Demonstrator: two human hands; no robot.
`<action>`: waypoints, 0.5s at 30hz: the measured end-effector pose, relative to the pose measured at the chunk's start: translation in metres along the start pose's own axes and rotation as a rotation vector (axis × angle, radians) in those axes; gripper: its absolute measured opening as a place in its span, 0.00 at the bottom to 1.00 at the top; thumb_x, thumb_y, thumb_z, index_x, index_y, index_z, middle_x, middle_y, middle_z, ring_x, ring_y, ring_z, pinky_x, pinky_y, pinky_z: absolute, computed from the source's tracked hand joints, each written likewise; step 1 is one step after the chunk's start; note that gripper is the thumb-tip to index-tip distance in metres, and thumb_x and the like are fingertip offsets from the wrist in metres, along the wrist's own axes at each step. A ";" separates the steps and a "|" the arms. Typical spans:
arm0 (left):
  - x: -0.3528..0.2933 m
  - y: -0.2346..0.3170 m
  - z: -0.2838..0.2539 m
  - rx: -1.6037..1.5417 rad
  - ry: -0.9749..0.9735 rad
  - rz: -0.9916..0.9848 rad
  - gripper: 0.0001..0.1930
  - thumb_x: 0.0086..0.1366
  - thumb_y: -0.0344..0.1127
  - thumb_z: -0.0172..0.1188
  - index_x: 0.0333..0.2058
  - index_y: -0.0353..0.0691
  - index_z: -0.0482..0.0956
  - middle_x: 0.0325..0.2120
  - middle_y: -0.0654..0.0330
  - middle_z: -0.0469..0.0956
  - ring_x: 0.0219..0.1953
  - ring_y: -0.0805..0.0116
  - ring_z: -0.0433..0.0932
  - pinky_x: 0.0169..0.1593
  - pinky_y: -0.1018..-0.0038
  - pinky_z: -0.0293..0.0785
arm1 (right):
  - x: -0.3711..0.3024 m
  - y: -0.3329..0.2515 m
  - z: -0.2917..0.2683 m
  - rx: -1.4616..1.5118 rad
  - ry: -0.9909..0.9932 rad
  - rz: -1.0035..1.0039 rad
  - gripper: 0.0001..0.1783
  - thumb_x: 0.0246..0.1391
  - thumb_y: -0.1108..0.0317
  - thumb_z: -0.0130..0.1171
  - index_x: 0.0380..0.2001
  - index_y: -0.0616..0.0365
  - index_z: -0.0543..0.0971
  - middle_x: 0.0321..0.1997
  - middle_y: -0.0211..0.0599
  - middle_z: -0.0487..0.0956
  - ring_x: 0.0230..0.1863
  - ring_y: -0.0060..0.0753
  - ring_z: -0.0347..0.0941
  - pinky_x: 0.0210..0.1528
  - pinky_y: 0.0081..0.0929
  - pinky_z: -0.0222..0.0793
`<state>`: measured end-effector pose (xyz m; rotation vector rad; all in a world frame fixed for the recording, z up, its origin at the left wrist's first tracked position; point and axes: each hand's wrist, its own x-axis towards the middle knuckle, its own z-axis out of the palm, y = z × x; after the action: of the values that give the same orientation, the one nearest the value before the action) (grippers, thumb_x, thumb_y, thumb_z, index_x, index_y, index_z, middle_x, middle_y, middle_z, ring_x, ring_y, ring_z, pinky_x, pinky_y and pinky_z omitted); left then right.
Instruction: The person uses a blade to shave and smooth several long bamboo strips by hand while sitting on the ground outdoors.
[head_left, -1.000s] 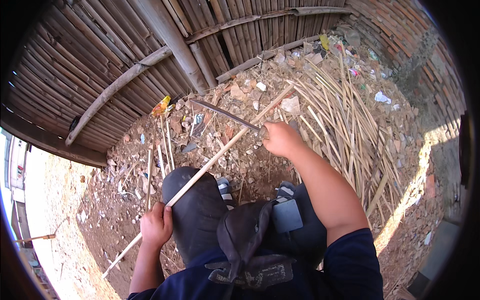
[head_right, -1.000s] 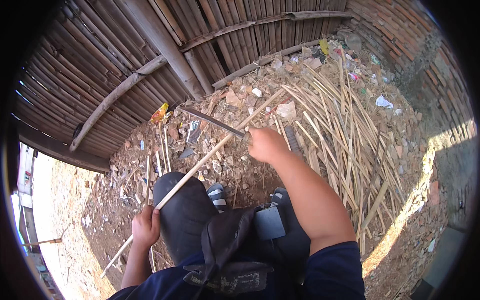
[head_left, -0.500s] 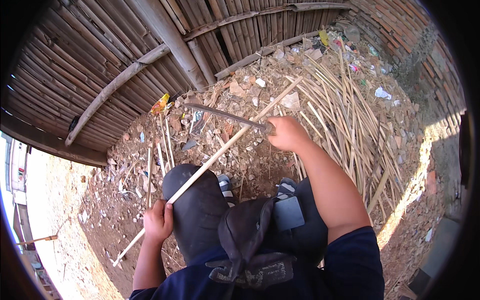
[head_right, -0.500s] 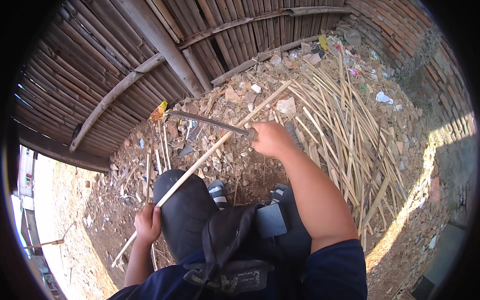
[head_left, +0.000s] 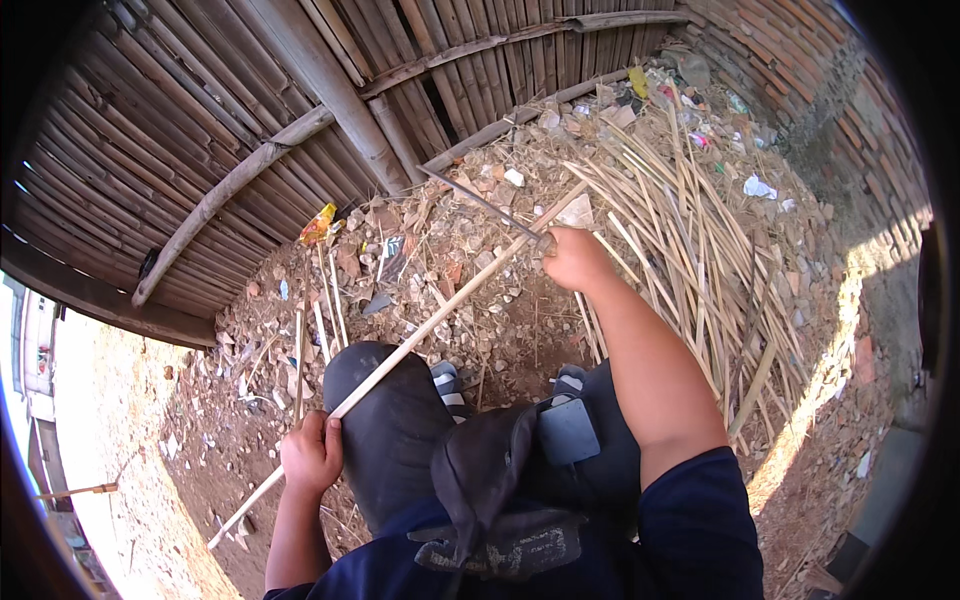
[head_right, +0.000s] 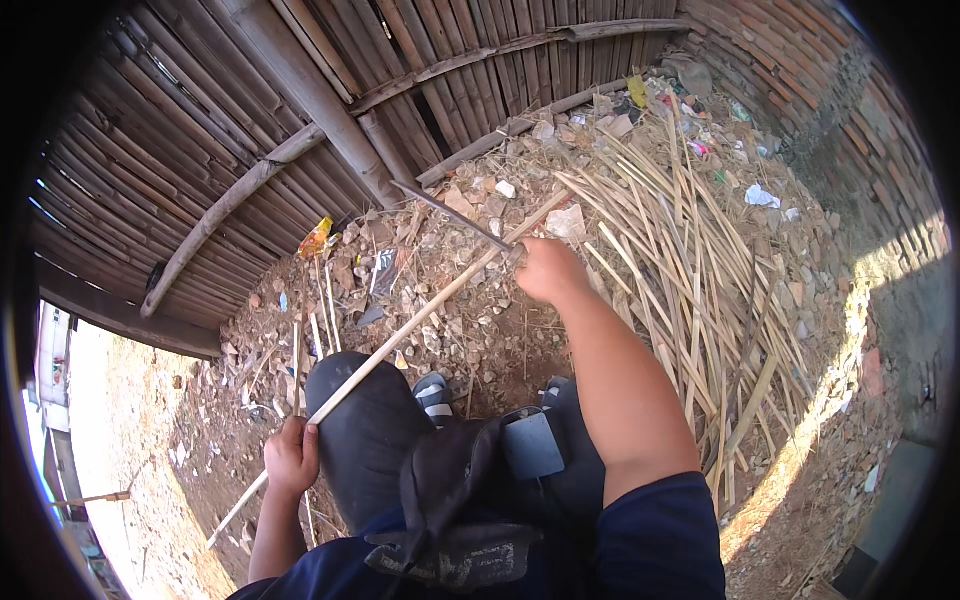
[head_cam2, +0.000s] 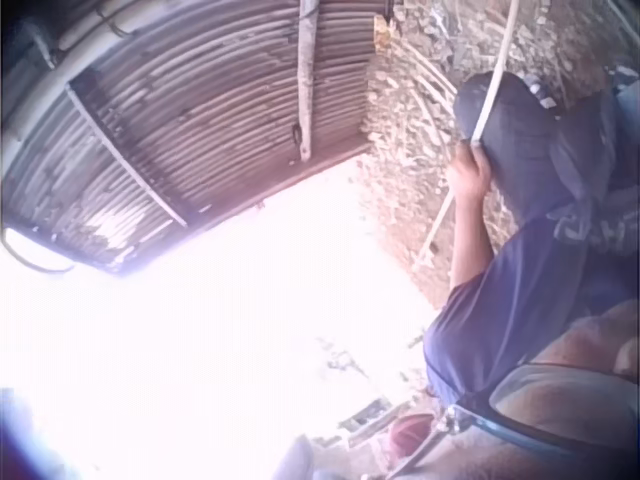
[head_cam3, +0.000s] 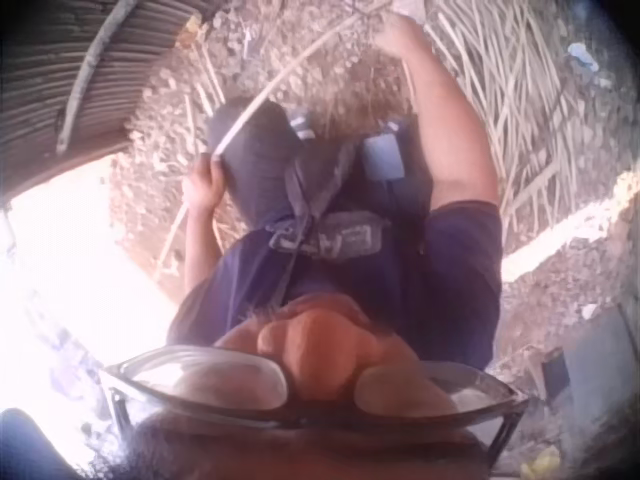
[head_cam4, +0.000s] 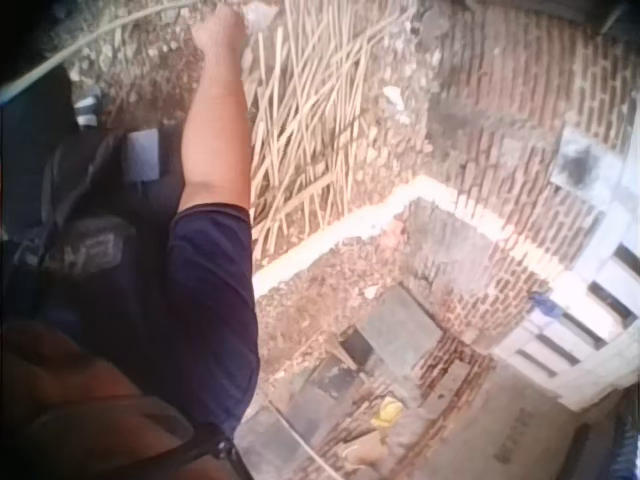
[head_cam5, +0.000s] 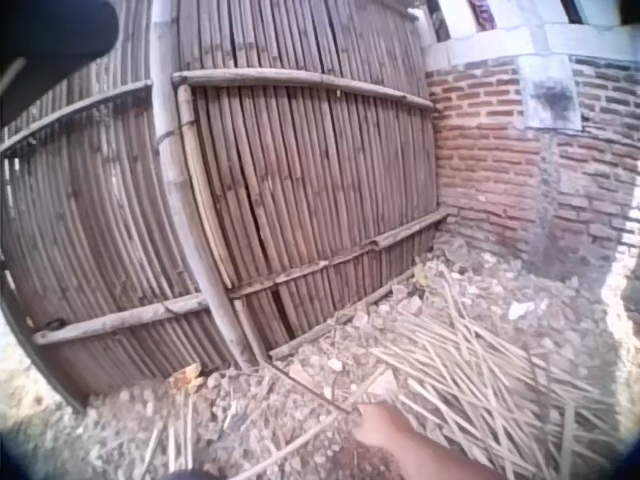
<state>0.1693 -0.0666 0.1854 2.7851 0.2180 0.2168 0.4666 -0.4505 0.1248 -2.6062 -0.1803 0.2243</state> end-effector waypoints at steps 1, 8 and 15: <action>0.002 0.004 -0.005 0.048 -0.031 -0.003 0.10 0.70 0.37 0.57 0.32 0.38 0.76 0.19 0.46 0.77 0.22 0.41 0.78 0.27 0.52 0.72 | 0.003 0.010 -0.003 0.007 0.002 -0.003 0.25 0.51 0.64 0.63 0.54 0.58 0.80 0.43 0.53 0.84 0.44 0.52 0.82 0.50 0.45 0.77; -0.001 0.022 -0.001 -0.007 -0.036 0.001 0.10 0.71 0.38 0.56 0.34 0.38 0.76 0.21 0.45 0.77 0.23 0.40 0.78 0.27 0.52 0.72 | -0.006 -0.002 -0.007 0.885 -0.182 0.128 0.25 0.52 0.64 0.70 0.50 0.63 0.77 0.32 0.35 0.80 0.23 0.24 0.72 0.26 0.25 0.69; 0.011 0.041 0.002 -0.001 -0.039 0.066 0.09 0.71 0.37 0.57 0.34 0.38 0.75 0.21 0.47 0.76 0.23 0.41 0.78 0.27 0.52 0.72 | -0.017 -0.017 -0.017 1.320 -0.207 0.060 0.15 0.55 0.66 0.70 0.40 0.57 0.74 0.32 0.29 0.75 0.22 0.18 0.65 0.23 0.21 0.63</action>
<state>0.1854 -0.1033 0.1990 2.7949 0.1161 0.1782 0.4514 -0.4473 0.1502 -1.2754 0.0006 0.4425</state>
